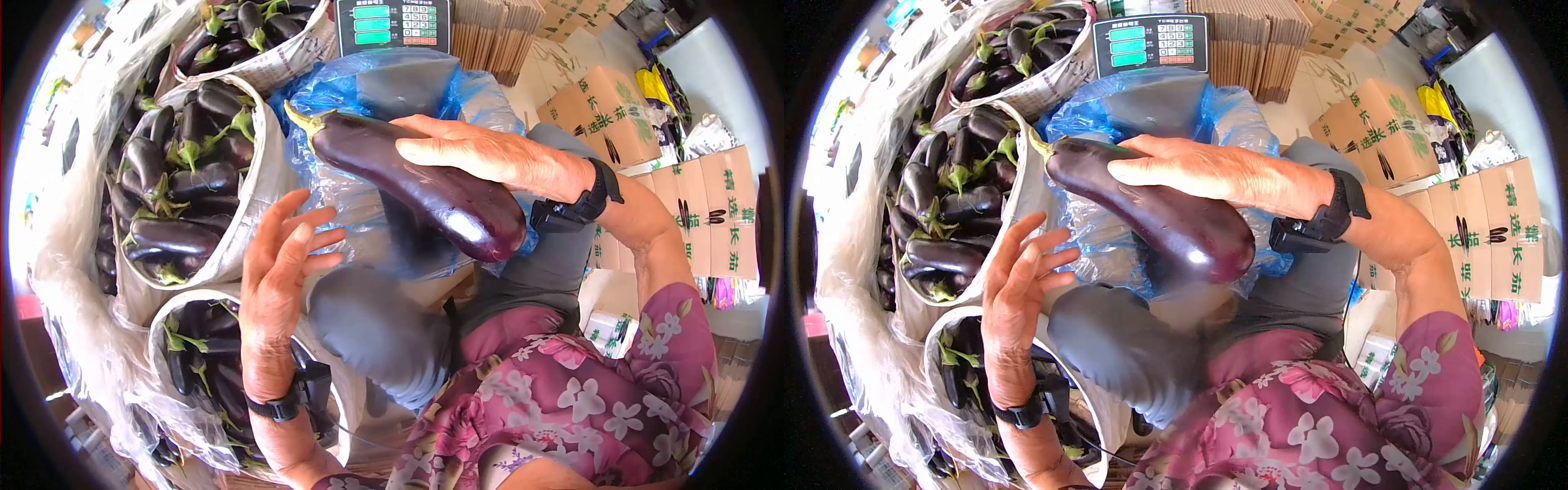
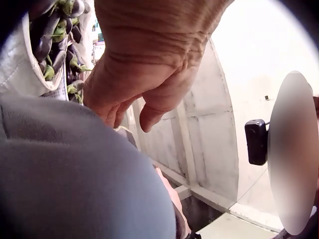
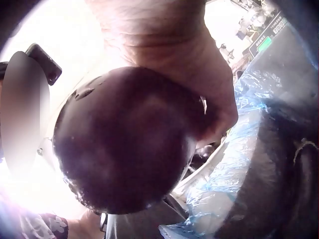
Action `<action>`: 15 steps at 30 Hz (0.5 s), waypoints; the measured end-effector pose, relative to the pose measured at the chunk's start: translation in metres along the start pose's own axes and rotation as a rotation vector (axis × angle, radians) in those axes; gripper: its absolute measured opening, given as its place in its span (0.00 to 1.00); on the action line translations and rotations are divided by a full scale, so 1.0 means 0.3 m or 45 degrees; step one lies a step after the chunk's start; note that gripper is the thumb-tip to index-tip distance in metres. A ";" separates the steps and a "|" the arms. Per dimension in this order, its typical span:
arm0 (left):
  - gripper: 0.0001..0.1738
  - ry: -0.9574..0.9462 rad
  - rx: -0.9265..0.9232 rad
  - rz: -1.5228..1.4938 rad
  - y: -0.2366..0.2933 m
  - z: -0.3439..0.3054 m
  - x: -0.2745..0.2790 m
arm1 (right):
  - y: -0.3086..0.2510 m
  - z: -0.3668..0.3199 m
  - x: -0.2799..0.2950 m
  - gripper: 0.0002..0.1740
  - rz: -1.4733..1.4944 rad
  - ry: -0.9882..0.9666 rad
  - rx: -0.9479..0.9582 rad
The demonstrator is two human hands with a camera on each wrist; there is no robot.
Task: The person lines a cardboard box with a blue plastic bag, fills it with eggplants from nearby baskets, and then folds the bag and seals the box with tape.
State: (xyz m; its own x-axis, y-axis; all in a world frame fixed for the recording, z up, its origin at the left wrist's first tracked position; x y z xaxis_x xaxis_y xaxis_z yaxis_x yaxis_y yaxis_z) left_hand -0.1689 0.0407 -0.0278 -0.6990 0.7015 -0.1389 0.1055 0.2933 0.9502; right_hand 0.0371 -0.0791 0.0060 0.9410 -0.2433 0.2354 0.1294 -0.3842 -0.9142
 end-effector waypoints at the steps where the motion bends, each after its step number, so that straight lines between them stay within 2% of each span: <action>1: 0.31 -0.041 0.044 -0.063 -0.007 0.001 -0.025 | -0.009 0.003 -0.006 0.41 0.002 -0.010 0.000; 3: 0.39 -0.118 0.099 -0.125 -0.025 0.011 -0.066 | -0.030 0.014 -0.039 0.38 -0.015 -0.124 -0.041; 4: 0.39 -0.099 0.096 -0.121 -0.029 0.020 -0.078 | -0.021 0.034 -0.061 0.38 -0.013 -0.141 -0.033; 6: 0.37 -0.144 0.110 -0.346 -0.025 0.041 -0.112 | -0.026 0.078 -0.094 0.38 0.092 -0.059 0.233; 7: 0.35 -0.197 0.119 -0.433 -0.020 0.055 -0.125 | -0.071 0.074 -0.110 0.35 0.021 0.001 0.562; 8: 0.35 -0.175 0.120 -0.434 -0.019 0.069 -0.126 | -0.091 0.086 -0.123 0.35 0.027 -0.020 0.564; 10: 0.34 -0.133 0.059 -0.429 -0.011 0.091 -0.103 | -0.085 0.138 -0.147 0.31 -0.209 -0.102 0.156; 11: 0.35 -0.132 0.034 -0.429 -0.009 0.096 -0.085 | -0.083 0.159 -0.162 0.28 -0.024 -0.183 0.187; 12: 0.35 -0.122 0.028 -0.431 -0.011 0.095 -0.068 | -0.143 0.139 -0.167 0.28 -0.117 -0.236 0.593; 14: 0.36 -0.096 0.079 -0.477 -0.027 0.085 -0.042 | -0.100 0.165 -0.189 0.27 0.341 -0.098 -0.059; 15: 0.26 -0.045 0.078 -0.476 -0.032 0.078 -0.035 | -0.119 0.170 -0.198 0.27 0.334 -0.109 -0.060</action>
State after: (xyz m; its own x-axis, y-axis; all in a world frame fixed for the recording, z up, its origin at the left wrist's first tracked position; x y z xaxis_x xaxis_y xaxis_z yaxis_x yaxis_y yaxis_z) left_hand -0.1461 0.0457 -0.0420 -0.6722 0.5606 -0.4836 -0.1094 0.5708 0.8138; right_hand -0.0075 -0.0056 0.0077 0.9637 -0.2642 -0.0380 -0.1349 -0.3594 -0.9234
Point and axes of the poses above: each hand's wrist, its own z-axis towards the middle knuckle, its own x-axis out of the back of the hand, y = z × x, the point moved 5 cm from there along z, towards the middle knuckle, and after that the axes turned 9 degrees about y, right-handed, at the moved point
